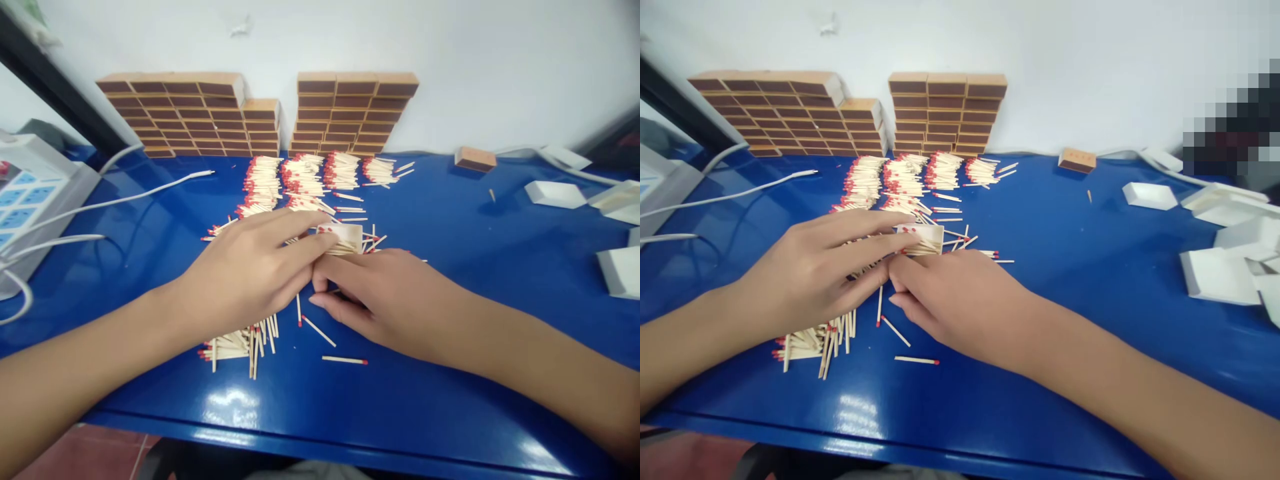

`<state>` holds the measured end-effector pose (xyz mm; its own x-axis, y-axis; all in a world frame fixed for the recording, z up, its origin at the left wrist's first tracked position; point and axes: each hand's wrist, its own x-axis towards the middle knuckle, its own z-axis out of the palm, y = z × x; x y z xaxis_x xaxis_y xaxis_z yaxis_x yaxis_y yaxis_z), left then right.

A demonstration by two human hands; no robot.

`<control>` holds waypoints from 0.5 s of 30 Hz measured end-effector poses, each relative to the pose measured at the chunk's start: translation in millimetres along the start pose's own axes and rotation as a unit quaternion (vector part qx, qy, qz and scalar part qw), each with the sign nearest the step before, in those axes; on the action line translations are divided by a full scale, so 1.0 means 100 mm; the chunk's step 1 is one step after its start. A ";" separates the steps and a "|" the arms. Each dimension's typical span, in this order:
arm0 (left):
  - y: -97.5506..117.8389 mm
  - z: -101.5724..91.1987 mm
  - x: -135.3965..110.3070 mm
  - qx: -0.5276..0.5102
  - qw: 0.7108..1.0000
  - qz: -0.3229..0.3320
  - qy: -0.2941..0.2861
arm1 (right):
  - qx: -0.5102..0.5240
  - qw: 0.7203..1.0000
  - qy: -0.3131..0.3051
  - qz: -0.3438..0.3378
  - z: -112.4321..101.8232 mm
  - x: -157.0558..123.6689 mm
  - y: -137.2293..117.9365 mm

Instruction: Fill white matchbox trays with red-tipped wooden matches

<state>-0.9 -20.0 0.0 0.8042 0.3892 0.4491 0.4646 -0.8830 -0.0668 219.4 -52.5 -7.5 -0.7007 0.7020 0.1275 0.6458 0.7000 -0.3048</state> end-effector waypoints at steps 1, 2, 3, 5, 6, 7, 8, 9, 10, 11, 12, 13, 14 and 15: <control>0.01 -0.01 0.00 0.003 1.000 0.000 -0.006 | -0.002 1.000 0.004 -0.003 0.00 0.00 0.01; 0.02 -0.01 0.01 0.007 1.000 -0.001 -0.011 | -0.004 1.000 0.007 -0.005 0.01 0.00 0.01; 0.02 -0.02 0.01 0.012 1.000 -0.002 -0.017 | -0.008 1.000 0.010 -0.010 0.02 0.00 0.02; 0.03 -0.02 0.01 0.027 0.999 -0.003 -0.024 | -0.017 1.000 0.014 -0.016 0.03 0.00 0.03; 0.04 -0.03 0.01 0.035 0.999 -0.002 -0.027 | -0.021 1.000 0.015 -0.017 0.03 0.00 0.03; 0.04 -0.03 0.01 0.040 0.999 0.001 -0.031 | -0.024 0.999 0.013 -0.017 0.03 0.00 0.03; 0.05 -0.03 0.00 0.046 0.998 0.005 -0.034 | -0.026 0.999 0.011 -0.017 0.03 0.00 0.03; 0.06 -0.04 0.00 0.050 0.998 0.007 -0.038 | -0.027 0.999 0.007 -0.014 0.03 0.00 0.03; 0.07 -0.04 0.00 0.054 0.998 0.009 -0.044 | -0.029 1.000 0.003 -0.012 0.03 0.00 0.03; 0.08 -0.05 0.00 0.058 0.997 0.007 -0.050 | -0.029 1.000 -0.003 -0.009 0.03 0.00 0.03; 0.10 -0.07 0.01 0.058 0.997 0.000 -0.056 | -0.028 1.000 -0.008 -0.006 0.03 0.00 0.04; 0.12 -0.08 0.01 0.048 0.997 -0.013 -0.064 | -0.027 1.000 -0.013 -0.001 0.03 0.00 0.04; 0.14 -0.10 0.02 0.021 0.997 -0.036 -0.069 | -0.024 1.000 -0.017 0.004 0.03 0.00 0.04; 0.16 -0.12 0.03 -0.028 0.995 -0.064 -0.073 | -0.022 1.000 -0.020 0.008 0.03 0.01 0.04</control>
<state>4.7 -36.2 11.3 0.7874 0.5296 0.3154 0.5484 -0.8356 0.0339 220.7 -49.7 -11.8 -0.7007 0.7083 0.0851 0.6695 0.6941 -0.2647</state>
